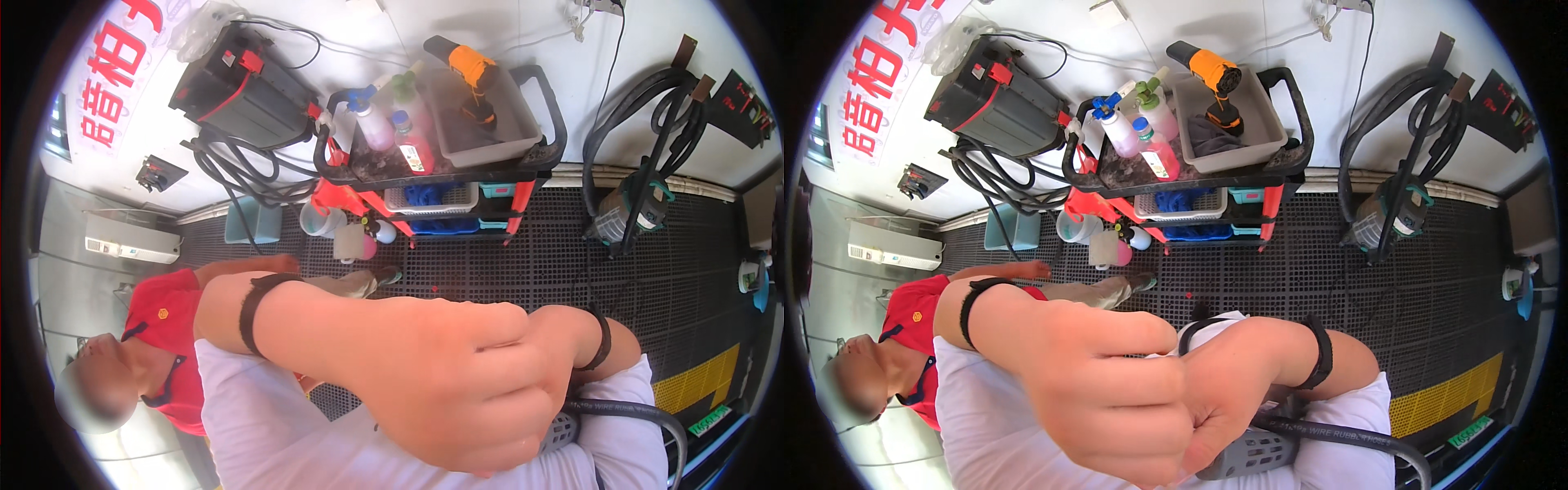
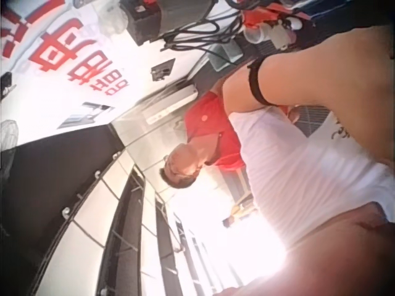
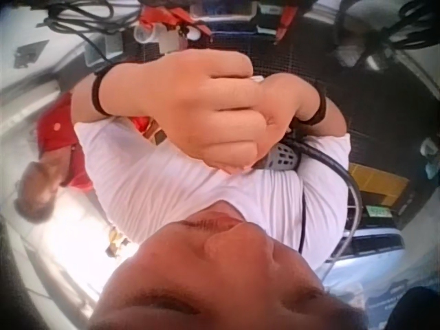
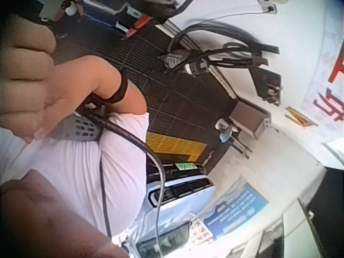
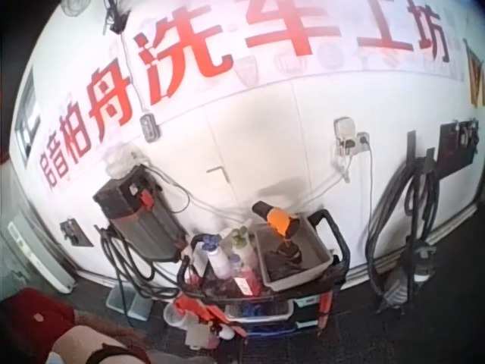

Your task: The person washes a car by spraying it with a high-pressure water gun, moving around the vehicle to spray the roof, windows, doors, wheels, and rear.

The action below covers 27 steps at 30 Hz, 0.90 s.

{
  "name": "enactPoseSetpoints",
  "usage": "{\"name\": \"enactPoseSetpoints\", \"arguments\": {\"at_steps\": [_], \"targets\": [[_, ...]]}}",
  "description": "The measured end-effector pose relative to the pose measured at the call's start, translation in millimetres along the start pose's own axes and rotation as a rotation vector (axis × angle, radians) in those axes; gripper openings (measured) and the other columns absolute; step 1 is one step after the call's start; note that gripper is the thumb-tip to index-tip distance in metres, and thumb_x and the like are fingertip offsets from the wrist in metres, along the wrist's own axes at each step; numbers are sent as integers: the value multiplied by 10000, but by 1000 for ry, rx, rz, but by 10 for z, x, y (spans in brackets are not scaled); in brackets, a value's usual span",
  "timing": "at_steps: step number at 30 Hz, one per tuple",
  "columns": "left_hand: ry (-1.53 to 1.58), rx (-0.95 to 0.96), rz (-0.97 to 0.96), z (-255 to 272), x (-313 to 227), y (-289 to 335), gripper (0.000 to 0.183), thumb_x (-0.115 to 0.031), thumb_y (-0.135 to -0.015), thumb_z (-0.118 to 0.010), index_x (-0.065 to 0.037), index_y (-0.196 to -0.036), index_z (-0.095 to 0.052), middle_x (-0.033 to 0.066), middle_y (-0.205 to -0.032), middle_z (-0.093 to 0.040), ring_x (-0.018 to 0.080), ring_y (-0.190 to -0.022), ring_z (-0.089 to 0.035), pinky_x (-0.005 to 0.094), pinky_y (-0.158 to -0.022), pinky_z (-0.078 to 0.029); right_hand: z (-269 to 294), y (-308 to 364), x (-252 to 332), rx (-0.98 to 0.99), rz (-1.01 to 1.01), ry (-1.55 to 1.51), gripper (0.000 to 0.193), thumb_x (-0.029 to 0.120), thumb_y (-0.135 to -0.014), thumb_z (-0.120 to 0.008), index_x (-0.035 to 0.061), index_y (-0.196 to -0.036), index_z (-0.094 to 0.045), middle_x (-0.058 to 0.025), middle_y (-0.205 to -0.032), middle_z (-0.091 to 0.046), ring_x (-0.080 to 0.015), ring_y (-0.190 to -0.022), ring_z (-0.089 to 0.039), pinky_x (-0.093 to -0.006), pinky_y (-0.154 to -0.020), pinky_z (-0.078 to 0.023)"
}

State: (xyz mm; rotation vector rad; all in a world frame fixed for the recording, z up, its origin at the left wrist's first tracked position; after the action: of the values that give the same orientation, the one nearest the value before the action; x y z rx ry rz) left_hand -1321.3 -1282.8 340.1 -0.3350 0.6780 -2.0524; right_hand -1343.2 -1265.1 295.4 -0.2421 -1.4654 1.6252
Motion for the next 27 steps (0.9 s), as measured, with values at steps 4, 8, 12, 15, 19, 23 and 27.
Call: {"name": "enactPoseSetpoints", "arguments": {"at_steps": [4,8,12,15,19,23,27], "targets": [[174,-51,61,-71,100,-12,310,-392,-846,-599,-95,-764,-571,31,-778,-509,174,-658,-516,303,-514,-399,-159,222,-69,-41,118,195,661,504,-867,-687,-33,-1229,-550,-116,-1043,-628,-228,-971,-613,-297,-874,-473],[226,-50,129,5,355,104,470,-519,-968,-508,-127,-709,-475,7,-712,-463,181,-586,-503,300,-529,-453,43,260,-80,-59,39,153,606,505,-876,-675,-16,-1166,-567,-108,-1005,-622,-239,-956,-607,-317,-869,-473],[238,-170,307,258,763,477,698,-796,-834,-447,-105,-809,-538,45,-748,-527,223,-606,-544,321,-494,-456,473,71,-71,10,-424,-247,418,430,-953,-608,24,-869,-660,-90,-771,-604,-294,-793,-591,-408,-740,-488],[227,-22,275,145,822,538,685,-780,-851,-447,-105,-799,-551,39,-753,-527,224,-598,-536,309,-481,-428,436,101,-118,-35,-333,-248,339,357,-944,-628,35,-840,-647,-77,-736,-575,-300,-763,-565,-394,-667,-473],[296,13,197,76,872,499,666,-762,-861,-452,-109,-785,-562,33,-758,-528,218,-593,-518,307,-480,-396,219,190,-357,12,-452,-546,320,326,-941,-642,33,-814,-639,-73,-708,-548,-308,-737,-547,-431,-676,-451],[363,63,37,-10,814,311,502,-613,-928,-493,-141,-763,-548,0,-735,-489,196,-603,-494,317,-515,-387,138,279,-445,64,-421,-461,322,308,-955,-636,-7,-889,-630,-100,-754,-566,-285,-736,-573,-405,-681,-446],[222,-87,-214,-142,682,262,441,-524,-958,-508,-139,-748,-551,4,-744,-495,195,-606,-495,323,-516,-402,172,354,-394,-60,-335,-539,349,255,-967,-634,-73,-1085,-614,-120,-895,-646,-205,-799,-637,-255,-657,-498]]}}
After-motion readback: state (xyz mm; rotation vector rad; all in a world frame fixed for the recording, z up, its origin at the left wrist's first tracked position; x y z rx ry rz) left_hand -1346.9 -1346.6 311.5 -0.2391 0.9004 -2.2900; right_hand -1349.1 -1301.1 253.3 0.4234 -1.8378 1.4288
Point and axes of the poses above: each hand's wrist, its own y-axis away from the middle knuckle, its own z-axis out of the back of the hand, x = y × z, the point moved 8 cm from there along -y, towards the middle knuckle
